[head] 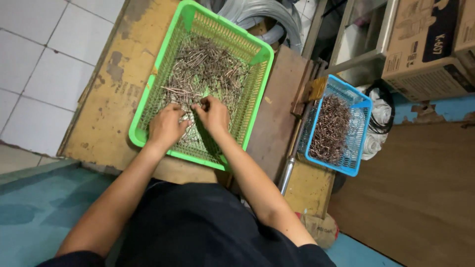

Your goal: Bending small metal pins using a manual jig and lever press

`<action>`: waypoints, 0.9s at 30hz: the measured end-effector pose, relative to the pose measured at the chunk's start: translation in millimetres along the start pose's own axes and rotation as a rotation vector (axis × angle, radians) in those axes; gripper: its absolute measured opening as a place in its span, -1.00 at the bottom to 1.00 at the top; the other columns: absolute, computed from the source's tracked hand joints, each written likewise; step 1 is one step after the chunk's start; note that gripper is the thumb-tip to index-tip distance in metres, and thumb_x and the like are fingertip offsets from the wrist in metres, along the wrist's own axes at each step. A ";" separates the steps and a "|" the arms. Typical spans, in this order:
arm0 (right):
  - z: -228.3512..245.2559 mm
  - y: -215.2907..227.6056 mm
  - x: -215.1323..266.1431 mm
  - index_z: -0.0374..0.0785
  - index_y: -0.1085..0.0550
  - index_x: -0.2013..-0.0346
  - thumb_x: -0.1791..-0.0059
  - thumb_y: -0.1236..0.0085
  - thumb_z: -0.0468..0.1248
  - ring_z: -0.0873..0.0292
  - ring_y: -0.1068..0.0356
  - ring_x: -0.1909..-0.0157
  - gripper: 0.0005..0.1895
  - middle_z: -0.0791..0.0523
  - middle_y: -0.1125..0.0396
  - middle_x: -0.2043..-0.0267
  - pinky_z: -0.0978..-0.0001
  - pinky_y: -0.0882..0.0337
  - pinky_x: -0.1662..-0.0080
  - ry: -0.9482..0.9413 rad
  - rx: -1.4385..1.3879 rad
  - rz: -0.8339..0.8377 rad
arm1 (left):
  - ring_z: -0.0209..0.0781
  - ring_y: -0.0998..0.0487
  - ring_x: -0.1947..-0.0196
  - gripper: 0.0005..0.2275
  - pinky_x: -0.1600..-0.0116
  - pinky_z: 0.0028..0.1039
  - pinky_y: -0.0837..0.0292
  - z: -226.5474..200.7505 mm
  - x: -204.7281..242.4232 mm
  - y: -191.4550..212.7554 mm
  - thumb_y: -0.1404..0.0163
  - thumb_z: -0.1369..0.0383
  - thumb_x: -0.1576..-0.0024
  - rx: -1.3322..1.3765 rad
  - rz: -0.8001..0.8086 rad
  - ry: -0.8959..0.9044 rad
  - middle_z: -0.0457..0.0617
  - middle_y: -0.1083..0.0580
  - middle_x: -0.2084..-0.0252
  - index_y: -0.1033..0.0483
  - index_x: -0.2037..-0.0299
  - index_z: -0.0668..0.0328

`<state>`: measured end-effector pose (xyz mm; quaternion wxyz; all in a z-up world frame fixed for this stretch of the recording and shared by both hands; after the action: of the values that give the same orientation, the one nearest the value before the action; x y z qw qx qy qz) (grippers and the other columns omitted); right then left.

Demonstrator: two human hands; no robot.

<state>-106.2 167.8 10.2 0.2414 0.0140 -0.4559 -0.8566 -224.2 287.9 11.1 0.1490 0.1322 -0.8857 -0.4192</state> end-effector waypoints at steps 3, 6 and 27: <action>4.6 2.4 -0.8 -0.01 -0.60 0.28 0.10 -0.20 0.01 -0.06 -0.56 0.14 -0.77 0.17 -0.52 0.34 -0.02 -0.53 0.07 -0.009 0.167 -0.001 | 0.24 -0.59 -0.06 -0.72 -0.07 0.00 -0.54 5.2 -1.3 -5.0 -0.17 0.17 -0.09 0.028 0.017 0.026 0.05 -0.53 -0.11 -0.69 0.06 0.06; 6.6 1.6 -4.0 -0.08 -0.61 0.25 0.08 -0.19 -0.08 -0.12 -0.56 0.13 -0.79 0.09 -0.47 0.25 -0.05 -0.54 0.05 0.063 0.300 0.028 | 0.24 -0.59 -0.06 -0.76 -0.06 0.01 -0.54 10.9 -2.2 -8.7 -0.19 0.21 -0.07 0.040 0.004 0.045 0.06 -0.53 -0.11 -0.70 0.11 0.05; -27.6 29.7 24.5 -0.35 -0.53 0.07 -0.07 -0.19 -0.12 0.25 -0.47 0.26 -0.67 0.07 -0.44 0.21 0.41 -0.67 0.22 -0.324 -1.168 0.064 | 0.06 -0.66 0.10 -0.72 0.07 -0.21 -0.57 -43.5 2.1 33.6 -0.20 0.35 -0.16 0.527 -0.120 -0.112 0.10 -0.58 -0.07 -0.63 -0.06 0.20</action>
<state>-109.1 122.1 22.3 0.1623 -0.2652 0.0582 -0.9487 -213.5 277.1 64.0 0.0351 0.1955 -0.9616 -0.1892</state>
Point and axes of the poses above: each hand's wrist, its own x-axis away from the middle knuckle, its own y-axis out of the back of the hand, z = x × y, the point moved 8 cm from there along -x, towards the middle knuckle
